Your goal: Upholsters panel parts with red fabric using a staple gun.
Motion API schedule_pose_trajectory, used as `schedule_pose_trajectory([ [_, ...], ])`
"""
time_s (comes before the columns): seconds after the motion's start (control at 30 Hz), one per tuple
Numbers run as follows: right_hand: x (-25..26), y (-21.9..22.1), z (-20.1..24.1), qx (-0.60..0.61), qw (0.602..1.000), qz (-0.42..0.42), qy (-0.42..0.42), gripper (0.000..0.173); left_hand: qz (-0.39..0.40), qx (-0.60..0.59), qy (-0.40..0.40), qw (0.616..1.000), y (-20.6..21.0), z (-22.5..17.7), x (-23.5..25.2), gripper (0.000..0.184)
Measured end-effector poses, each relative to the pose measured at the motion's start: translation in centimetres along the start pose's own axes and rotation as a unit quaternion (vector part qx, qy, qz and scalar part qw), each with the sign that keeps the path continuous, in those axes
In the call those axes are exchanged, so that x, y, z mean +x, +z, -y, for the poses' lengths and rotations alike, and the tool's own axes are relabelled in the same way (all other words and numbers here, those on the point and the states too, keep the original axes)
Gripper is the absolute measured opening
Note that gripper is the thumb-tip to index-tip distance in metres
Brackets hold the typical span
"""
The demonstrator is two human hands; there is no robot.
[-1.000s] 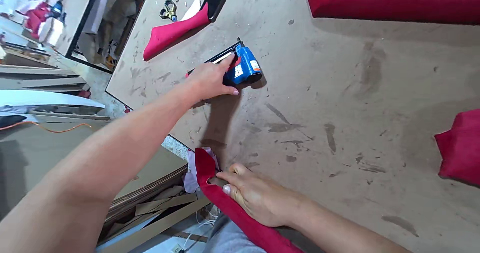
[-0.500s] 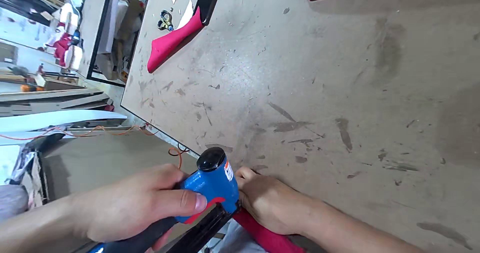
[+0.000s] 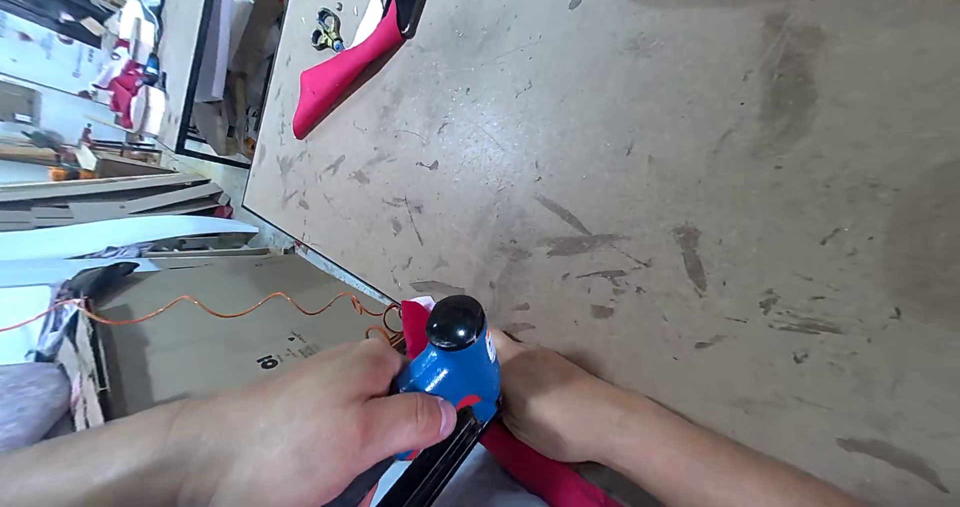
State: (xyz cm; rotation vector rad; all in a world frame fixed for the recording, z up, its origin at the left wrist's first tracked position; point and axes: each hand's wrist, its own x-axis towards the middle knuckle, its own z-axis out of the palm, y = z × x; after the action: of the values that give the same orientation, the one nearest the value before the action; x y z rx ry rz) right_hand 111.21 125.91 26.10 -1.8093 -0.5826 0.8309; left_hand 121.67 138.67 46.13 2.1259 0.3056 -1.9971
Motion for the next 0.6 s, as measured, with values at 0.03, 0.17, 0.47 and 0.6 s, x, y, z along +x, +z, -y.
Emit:
schedule_pose_trajectory([
  [0.03, 0.1, 0.0, 0.1, -0.003, 1.000, 0.005, 0.007, 0.043, 0.009, 0.003, -0.007, 1.000, -0.1, -0.2, 0.0, 0.038],
  [0.17, -0.4, 0.6, -0.5, 0.032, 0.998, -0.050, 0.007, 0.031, 0.006, -0.040, -0.020, 0.999, -1.0, -0.2, 0.0, 0.046],
  [0.47, -8.3, 0.5, 1.3, 0.040, 0.993, -0.001, 0.113, 0.075, 0.014, -0.088, 0.085, 0.992, -2.8, 0.8, -2.1, 0.061],
  [0.6, -7.6, 0.7, 0.2, 0.072, 0.995, -0.001, 0.073, 0.054, 0.012, -0.063, 0.059, 0.996, -1.9, -0.1, -1.8, 0.055],
])
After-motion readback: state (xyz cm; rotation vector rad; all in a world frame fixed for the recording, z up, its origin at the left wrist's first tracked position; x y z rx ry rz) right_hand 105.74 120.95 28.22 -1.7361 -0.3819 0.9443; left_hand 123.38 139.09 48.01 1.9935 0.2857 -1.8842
